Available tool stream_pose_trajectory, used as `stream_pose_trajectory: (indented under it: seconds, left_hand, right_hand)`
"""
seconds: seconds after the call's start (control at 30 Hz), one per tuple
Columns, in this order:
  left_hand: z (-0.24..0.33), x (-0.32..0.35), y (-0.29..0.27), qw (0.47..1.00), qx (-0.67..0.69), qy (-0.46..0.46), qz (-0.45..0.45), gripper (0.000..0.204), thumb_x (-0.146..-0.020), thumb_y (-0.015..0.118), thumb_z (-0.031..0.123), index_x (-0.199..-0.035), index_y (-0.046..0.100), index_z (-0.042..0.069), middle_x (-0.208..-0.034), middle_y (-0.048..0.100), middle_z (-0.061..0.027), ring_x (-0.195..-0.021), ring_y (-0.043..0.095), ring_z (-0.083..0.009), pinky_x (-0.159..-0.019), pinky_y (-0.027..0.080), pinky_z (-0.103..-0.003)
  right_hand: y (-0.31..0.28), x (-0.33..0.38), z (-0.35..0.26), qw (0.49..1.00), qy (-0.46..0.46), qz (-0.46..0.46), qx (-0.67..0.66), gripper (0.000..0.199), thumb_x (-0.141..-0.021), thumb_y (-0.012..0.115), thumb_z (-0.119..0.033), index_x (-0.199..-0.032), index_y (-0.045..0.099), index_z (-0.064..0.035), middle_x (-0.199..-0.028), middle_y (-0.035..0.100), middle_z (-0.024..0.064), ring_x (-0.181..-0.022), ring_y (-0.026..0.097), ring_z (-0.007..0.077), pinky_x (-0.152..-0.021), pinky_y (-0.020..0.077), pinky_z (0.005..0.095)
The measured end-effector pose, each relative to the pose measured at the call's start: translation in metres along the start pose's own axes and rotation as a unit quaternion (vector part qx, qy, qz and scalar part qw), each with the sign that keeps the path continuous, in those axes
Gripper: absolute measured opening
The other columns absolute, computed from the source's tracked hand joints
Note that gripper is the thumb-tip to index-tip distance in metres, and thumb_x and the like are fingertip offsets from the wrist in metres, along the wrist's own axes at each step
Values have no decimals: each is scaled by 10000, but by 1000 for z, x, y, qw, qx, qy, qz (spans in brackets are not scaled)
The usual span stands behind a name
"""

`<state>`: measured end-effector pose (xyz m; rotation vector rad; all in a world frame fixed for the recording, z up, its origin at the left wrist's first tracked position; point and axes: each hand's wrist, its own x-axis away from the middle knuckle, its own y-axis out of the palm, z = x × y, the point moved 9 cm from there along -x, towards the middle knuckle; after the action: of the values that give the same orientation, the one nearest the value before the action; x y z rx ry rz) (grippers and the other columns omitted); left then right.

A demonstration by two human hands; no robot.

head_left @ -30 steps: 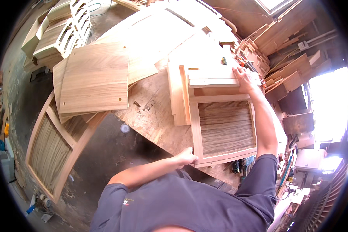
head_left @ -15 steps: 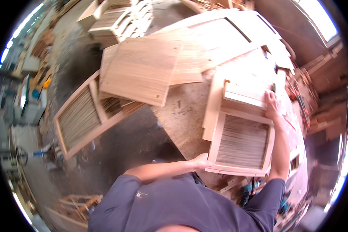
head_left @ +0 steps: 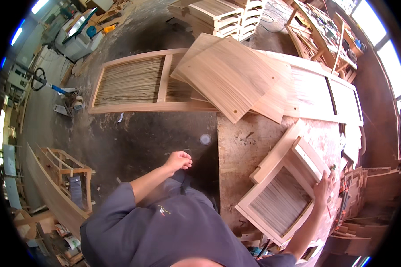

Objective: The person uses a screwdriver to remove screws from a large wooden panel, then uses a power drill to attach a smaller wooden frame to a panel. The person then stacks the assembled panels and carries them across the workshop floor.

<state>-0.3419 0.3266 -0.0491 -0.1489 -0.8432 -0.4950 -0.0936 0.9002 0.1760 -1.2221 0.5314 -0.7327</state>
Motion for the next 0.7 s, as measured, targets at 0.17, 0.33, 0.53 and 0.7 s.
stream_pose_trajectory:
  seconds: [0.17, 0.33, 0.53, 0.7]
  left_hand:
    - [48, -35, -46, 997, 39, 73, -2, 101, -913, 593, 69, -1009, 618, 47, -946, 687, -62, -820, 672, -134, -723, 556, -280]
    - [170, -85, -118, 910, -149, 334, 197, 225, -869, 671, 169, -1063, 628, 65, -883, 693, -90, -803, 683, -214, -736, 544, -364]
    - [304, -152, -177, 862, -220, 375, 260, 524, -873, 673, 341, -1270, 559, 18, -1183, 624, -219, -1104, 602, -350, -937, 486, -437]
    - [348, -218, -159, 878, -315, 320, 168, 740, -902, 603, 494, -1402, 453, -31, -1367, 537, -266, -1281, 513, -381, -1064, 415, -439]
  right_hand:
    - [-26, 54, -141, 852, -76, -101, -509, 537, -784, 741, -30, -1292, 565, -29, -1199, 631, 147, -1059, 641, 234, -931, 535, 406]
    - [56, 84, -312, 696, 39, -231, -679, 760, -862, 750, -151, -1488, 332, -41, -1194, 617, 137, -1026, 620, 181, -805, 538, 311]
    - [62, 7, -441, 523, 205, -199, -803, 724, -915, 714, -271, -1475, 320, -36, -1216, 590, 152, -983, 656, 246, -808, 564, 353]
    - [89, -27, -430, 566, 233, -154, -776, 354, -861, 732, -147, -1156, 589, -13, -885, 689, 81, -723, 667, 175, -623, 561, 301]
